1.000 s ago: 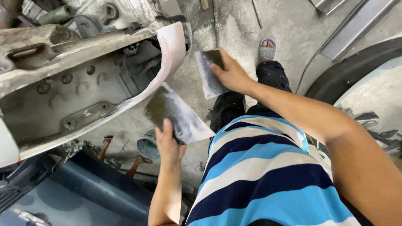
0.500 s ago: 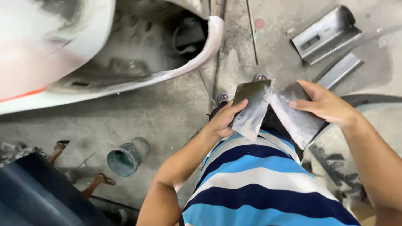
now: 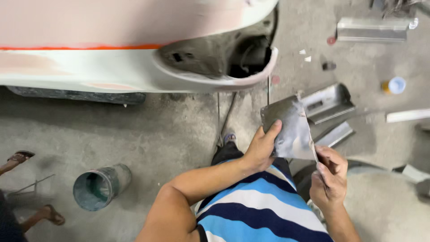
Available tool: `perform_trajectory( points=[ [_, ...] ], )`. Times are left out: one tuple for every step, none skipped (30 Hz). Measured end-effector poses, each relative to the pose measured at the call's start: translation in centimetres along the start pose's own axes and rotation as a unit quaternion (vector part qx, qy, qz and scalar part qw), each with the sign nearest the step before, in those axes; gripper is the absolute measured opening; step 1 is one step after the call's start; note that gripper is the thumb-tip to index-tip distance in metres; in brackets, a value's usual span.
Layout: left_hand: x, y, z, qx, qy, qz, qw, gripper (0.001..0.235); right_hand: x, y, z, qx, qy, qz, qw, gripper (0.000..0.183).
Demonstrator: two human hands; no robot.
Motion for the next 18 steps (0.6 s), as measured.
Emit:
perform_trajectory(
  points=[
    [-0.7, 0.6, -1.0, -0.014, 0.008, 0.051, 0.999, 0.041, -0.2, 0.2, -0.1, -0.021, 0.021, 0.031, 0.999, 0.024],
    [-1.5, 0.8, -2.1, -0.001, 0.014, 0.046, 0.999, 0.041, -0.2, 0.4, -0.6, -0.043, 0.041, 0.062, 0.996, 0.026],
    [-2.7, 0.8, -3.0, 0.01, 0.015, 0.042, 0.999, 0.041, -0.5, 0.3, -0.5, -0.031, 0.061, 0.105, 0.992, 0.026],
    [-3.7, 0.7, -4.0, 0.022, 0.017, 0.037, 0.999, 0.042, -0.6, 0.5, -0.6, -0.02, 0.081, 0.148, 0.985, 0.026],
    [-4.8, 0.5, -5.2, 0.076, 0.069, 0.048, 0.994, 0.044, -0.7, 0.7, -0.8, -0.01, 0.11, 0.188, 0.976, 0.026],
    [-5.7, 0.2, -6.5, 0.129, 0.122, 0.058, 0.983, 0.047, -0.2, 0.3, -1.3, -0.04, 0.152, 0.14, 0.978, 0.031],
    [-6.8, -0.2, -7.5, 0.181, 0.172, 0.066, 0.966, 0.05, 0.2, 0.4, -1.5, -0.068, 0.196, 0.091, 0.974, 0.036],
    [-7.6, -0.8, -8.2, 0.204, 0.176, 0.045, 0.962, 0.05, 0.9, 0.3, -1.7, -0.096, 0.238, 0.039, 0.966, 0.043],
    [-8.3, -1.4, -9.1, 0.227, 0.182, 0.023, 0.957, 0.05, 1.7, 0.7, -1.8, 0.042, 0.308, -0.026, 0.95, 0.041],
    [-9.0, -2.1, -10.0, 0.249, 0.189, 0.0, 0.95, 0.05, 2.5, 1.4, -1.6, 0.18, 0.368, -0.089, 0.908, 0.04],
    [-9.8, -2.8, -10.6, 0.266, 0.195, -0.026, 0.944, 0.049, 3.3, 2.0, -1.2, 0.312, 0.42, -0.15, 0.839, 0.04],
    [-10.4, -3.5, -11.3, 0.283, 0.201, -0.053, 0.937, 0.048, 5.0, 2.5, 0.0, 0.212, 0.322, -0.064, 0.921, 0.042],
    [-11.2, -4.1, -11.6, 0.299, 0.201, -0.083, 0.929, 0.048, 6.2, 3.1, 1.5, 0.104, 0.219, 0.026, 0.97, 0.044],
    [-12.0, -4.4, -11.9, 0.324, 0.228, -0.077, 0.915, 0.046, 7.2, 3.8, 3.0, -0.006, 0.11, 0.116, 0.987, 0.046],
    [-12.7, -4.5, -12.3, 0.348, 0.256, -0.074, 0.899, 0.045, 8.5, 4.5, 4.1, -0.061, 0.03, 0.155, 0.986, 0.049],
    [-13.5, -4.4, -12.4, 0.372, 0.285, -0.07, 0.881, 0.043, 9.7, 5.1, 5.1, -0.114, -0.05, 0.192, 0.973, 0.052],
    [-13.9, -4.7, -12.3, 0.365, 0.25, -0.102, 0.891, 0.042, 11.2, 5.7, 5.9, -0.131, -0.084, 0.203, 0.967, 0.054],
    [-14.5, -4.9, -12.0, 0.356, 0.215, -0.133, 0.9, 0.041, 12.5, 6.1, 6.7, -0.148, -0.118, 0.213, 0.959, 0.056]
  ],
)
Point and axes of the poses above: each hand's wrist, its own x-axis towards the middle knuckle, its own y-axis out of the palm, z = x × y, the point moved 3 cm from there along x, towards the middle knuckle, and after that the axes turned 7 degrees about -y, right-handed, at the moved point
